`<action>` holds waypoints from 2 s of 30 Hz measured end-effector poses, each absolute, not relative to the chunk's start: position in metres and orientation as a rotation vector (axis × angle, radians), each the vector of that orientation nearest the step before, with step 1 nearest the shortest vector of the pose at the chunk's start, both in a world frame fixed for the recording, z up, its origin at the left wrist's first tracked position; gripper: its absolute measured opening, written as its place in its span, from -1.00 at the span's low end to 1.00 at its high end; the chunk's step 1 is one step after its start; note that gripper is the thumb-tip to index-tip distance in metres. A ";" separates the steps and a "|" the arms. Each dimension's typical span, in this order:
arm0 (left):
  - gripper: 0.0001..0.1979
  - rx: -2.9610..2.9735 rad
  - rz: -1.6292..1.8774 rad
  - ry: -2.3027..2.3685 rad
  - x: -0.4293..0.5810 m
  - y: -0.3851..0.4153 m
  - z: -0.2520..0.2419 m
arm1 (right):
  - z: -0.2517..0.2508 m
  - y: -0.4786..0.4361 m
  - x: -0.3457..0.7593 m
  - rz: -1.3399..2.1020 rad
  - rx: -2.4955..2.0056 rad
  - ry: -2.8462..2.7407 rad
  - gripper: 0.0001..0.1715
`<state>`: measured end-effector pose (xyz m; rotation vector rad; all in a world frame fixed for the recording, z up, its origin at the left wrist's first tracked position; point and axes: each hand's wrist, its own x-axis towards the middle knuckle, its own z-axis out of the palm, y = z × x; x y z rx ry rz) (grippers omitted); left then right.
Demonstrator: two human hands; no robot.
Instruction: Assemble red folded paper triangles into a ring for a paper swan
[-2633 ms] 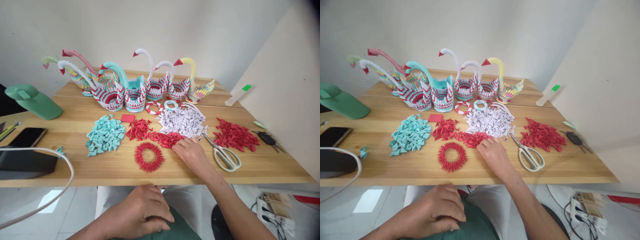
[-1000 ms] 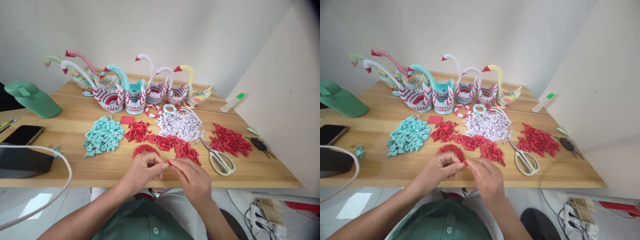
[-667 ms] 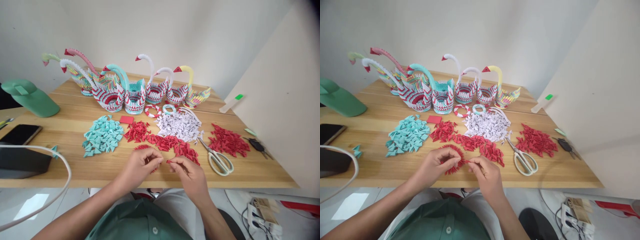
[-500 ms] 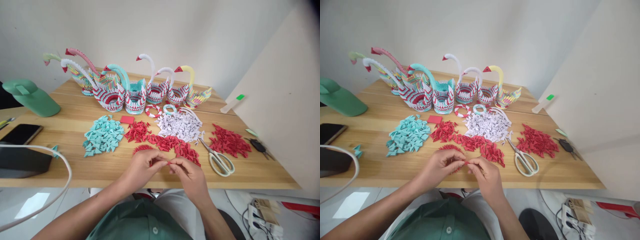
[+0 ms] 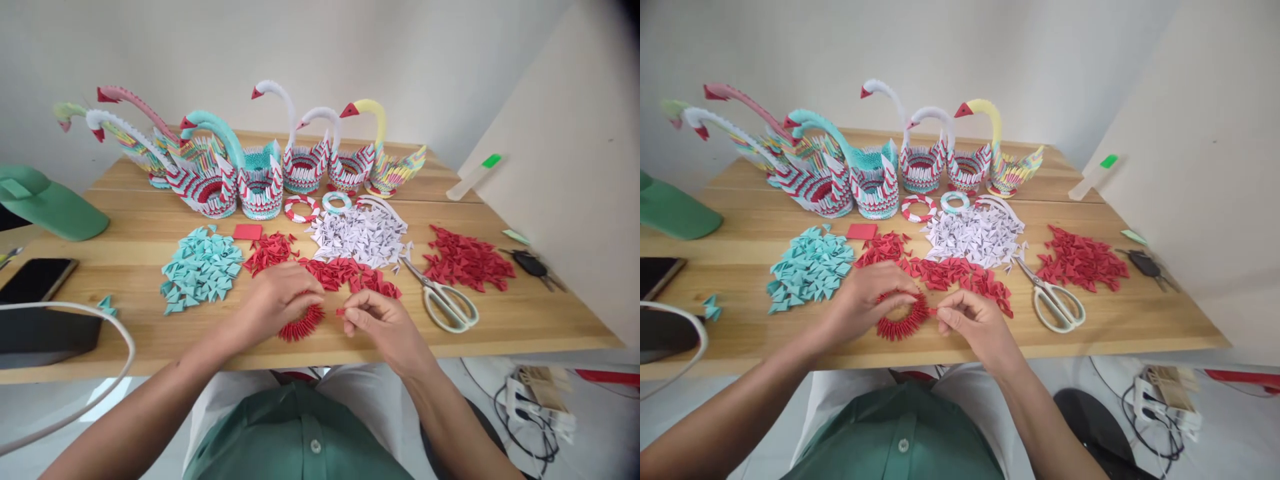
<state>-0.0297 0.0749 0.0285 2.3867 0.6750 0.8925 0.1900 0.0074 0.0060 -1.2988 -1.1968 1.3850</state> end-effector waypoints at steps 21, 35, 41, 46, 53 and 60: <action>-0.87 2.996 0.379 0.302 -0.021 0.117 -0.001 | -0.015 0.015 0.197 1.239 -1.733 -1.393 -0.77; -0.83 2.887 0.579 0.283 -0.030 0.122 -0.012 | -0.009 0.028 0.196 1.450 -1.732 -1.152 -0.58; -0.86 2.850 0.628 0.272 -0.033 0.123 -0.014 | -0.007 0.033 0.195 1.487 -1.748 -1.137 -0.52; -0.84 2.835 0.632 0.255 -0.037 0.124 -0.010 | -0.007 0.038 0.194 1.482 -1.765 -1.163 -0.50; -0.82 2.819 0.659 0.260 -0.038 0.125 -0.009 | -0.007 0.039 0.195 1.506 -1.767 -1.200 -0.52; -0.82 2.812 0.720 0.252 -0.039 0.126 -0.013 | -0.007 0.037 0.196 1.508 -1.764 -1.194 -0.51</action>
